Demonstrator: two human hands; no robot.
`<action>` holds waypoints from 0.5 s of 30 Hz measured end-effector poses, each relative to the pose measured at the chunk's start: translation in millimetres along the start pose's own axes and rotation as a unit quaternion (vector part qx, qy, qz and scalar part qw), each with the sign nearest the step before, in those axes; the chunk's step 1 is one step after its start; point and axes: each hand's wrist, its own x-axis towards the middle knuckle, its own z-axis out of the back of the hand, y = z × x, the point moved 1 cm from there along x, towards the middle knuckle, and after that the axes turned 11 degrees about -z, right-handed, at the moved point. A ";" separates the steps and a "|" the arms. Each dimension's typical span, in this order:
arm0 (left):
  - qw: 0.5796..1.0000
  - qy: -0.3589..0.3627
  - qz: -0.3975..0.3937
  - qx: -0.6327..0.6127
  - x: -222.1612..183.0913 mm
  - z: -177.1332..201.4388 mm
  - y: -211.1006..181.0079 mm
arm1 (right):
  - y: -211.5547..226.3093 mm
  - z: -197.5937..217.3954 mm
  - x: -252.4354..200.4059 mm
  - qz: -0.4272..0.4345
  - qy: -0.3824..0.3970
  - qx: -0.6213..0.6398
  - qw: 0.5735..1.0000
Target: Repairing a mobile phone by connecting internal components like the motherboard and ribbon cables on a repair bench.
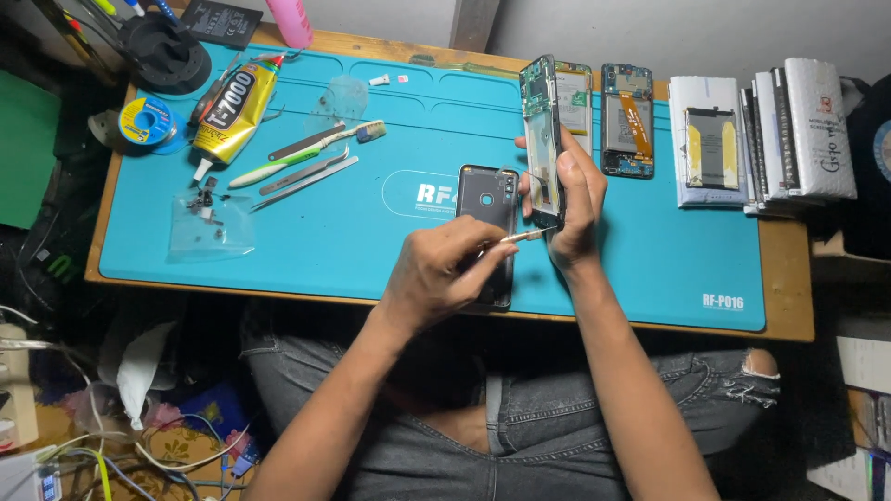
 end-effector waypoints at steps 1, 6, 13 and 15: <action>1.000 0.009 0.008 -0.009 0.5 1.6 -1.8 | 1.9 -0.8 -0.4 -0.001 -0.001 -0.002 1.000; 0.999 0.002 0.011 -0.039 0.3 2.1 0.3 | -0.7 -0.4 -0.2 -0.005 0.003 -0.001 1.000; 0.997 0.011 0.036 -0.066 1.6 4.4 -0.7 | -1.9 1.1 0.7 -0.008 0.005 -0.008 1.000; 0.997 0.009 0.041 -0.071 0.3 3.7 0.0 | -2.2 2.0 0.2 -0.007 0.004 -0.008 1.000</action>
